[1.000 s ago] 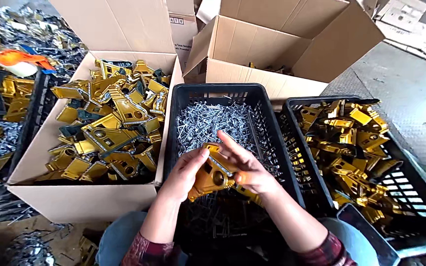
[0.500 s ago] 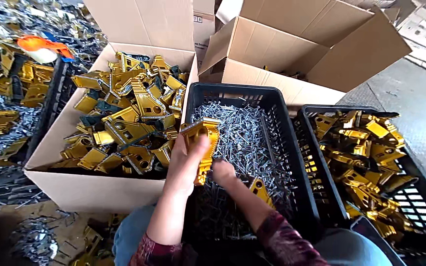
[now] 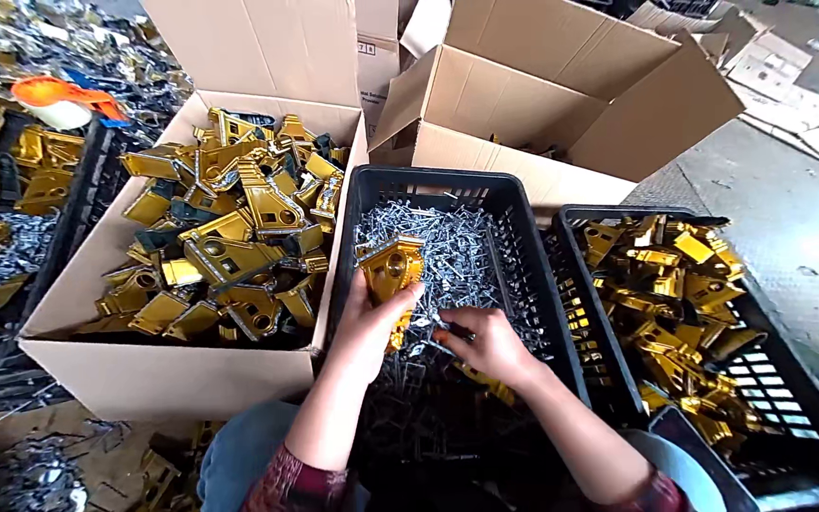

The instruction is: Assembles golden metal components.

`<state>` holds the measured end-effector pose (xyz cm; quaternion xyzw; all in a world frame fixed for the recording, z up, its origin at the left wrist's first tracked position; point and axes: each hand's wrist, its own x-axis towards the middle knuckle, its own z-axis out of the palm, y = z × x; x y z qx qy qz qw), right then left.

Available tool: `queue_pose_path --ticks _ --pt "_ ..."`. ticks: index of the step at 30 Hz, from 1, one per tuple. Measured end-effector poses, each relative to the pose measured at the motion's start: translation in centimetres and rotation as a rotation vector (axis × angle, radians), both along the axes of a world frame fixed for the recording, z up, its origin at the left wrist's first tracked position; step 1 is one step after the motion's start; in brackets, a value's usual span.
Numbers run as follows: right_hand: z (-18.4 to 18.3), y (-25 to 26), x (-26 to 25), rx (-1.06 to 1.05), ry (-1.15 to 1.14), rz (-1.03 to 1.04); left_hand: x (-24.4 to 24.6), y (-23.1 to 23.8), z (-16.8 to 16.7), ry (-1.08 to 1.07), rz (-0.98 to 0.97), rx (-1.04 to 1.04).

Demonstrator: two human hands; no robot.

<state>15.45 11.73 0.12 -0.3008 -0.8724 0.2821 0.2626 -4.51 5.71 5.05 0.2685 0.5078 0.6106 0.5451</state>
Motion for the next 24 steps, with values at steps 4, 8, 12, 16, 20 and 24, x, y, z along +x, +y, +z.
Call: queue_pose_path --ticks 4,8,12,16,20,24 --pt "2.5 -1.7 1.1 0.025 0.079 0.113 1.9 -0.2 -1.1 0.011 -0.100 0.011" --pt "1.9 -2.0 1.1 -0.042 0.077 0.104 2.5 -0.3 -1.8 0.143 -0.200 0.029" --pt "2.2 -1.6 1.9 -0.243 0.025 0.076 1.7 -0.5 -2.1 0.334 -0.354 0.029" --pt "1.7 -2.1 1.5 -0.273 0.030 -0.093 1.0 -0.2 -1.9 0.616 -0.434 0.040" --pt "1.3 -1.6 1.3 -0.417 -0.337 -0.172 0.5 -0.1 -1.8 0.646 -0.239 0.061" --pt "0.2 -2.4 1.1 -0.425 0.007 -0.015 0.9 -0.6 -1.6 0.306 -0.308 0.119"
